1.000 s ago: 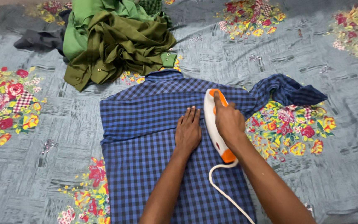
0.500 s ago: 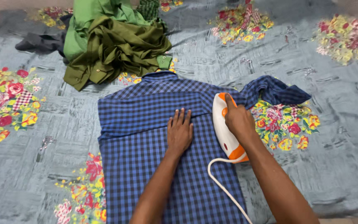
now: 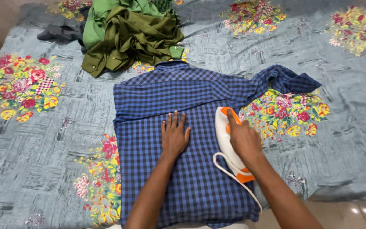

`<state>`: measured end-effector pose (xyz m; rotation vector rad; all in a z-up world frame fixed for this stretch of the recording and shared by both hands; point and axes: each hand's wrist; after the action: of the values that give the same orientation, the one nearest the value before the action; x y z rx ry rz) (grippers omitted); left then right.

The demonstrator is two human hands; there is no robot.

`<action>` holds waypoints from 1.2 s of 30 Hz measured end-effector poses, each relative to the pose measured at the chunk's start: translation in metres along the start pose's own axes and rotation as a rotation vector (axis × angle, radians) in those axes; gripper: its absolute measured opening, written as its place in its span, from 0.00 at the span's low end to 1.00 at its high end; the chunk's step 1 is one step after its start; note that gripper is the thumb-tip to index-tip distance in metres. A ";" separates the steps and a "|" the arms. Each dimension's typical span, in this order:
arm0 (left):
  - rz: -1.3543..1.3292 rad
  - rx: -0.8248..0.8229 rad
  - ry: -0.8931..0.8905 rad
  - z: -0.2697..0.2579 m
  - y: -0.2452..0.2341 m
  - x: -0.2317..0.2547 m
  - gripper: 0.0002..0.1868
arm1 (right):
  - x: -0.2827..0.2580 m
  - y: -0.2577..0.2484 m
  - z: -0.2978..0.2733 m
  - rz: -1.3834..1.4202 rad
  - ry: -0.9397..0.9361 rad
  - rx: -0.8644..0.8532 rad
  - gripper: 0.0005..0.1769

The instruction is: The person irons a blue checkered shirt laid flat on a floral-patterned bedsheet. They smooth the fabric with one hand while moving an orange and white iron across the back and sleeves. The person folds the collar and sleeve edges and irons those areas as well.

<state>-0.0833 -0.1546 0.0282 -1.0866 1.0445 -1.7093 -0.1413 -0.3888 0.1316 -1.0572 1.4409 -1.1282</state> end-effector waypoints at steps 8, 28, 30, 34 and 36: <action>0.009 0.028 0.024 -0.022 -0.018 -0.036 0.35 | 0.048 -0.014 -0.030 -0.039 -0.034 0.092 0.40; 0.007 0.050 -0.153 -0.063 -0.037 -0.124 0.31 | -0.105 -0.023 0.004 0.081 -0.678 -0.178 0.20; -0.007 0.071 -0.140 -0.062 -0.036 -0.130 0.28 | -0.111 -0.020 -0.003 0.072 -0.647 -0.164 0.19; -0.095 0.103 -0.061 -0.055 -0.042 -0.151 0.22 | -0.128 -0.013 -0.019 0.098 -0.601 -0.104 0.17; -0.076 0.113 -0.005 -0.054 -0.046 -0.157 0.20 | -0.135 -0.015 -0.020 0.056 -0.708 -0.165 0.18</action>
<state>-0.1007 0.0163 0.0176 -1.0690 0.9024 -1.8027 -0.1421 -0.2574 0.1722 -1.3475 0.9885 -0.5060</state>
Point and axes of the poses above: each hand's wrist, its own z-axis towards the middle knuckle, its own y-axis out of the palm, x = y × z, and after that the axes turned 6 degrees about z, right-handed
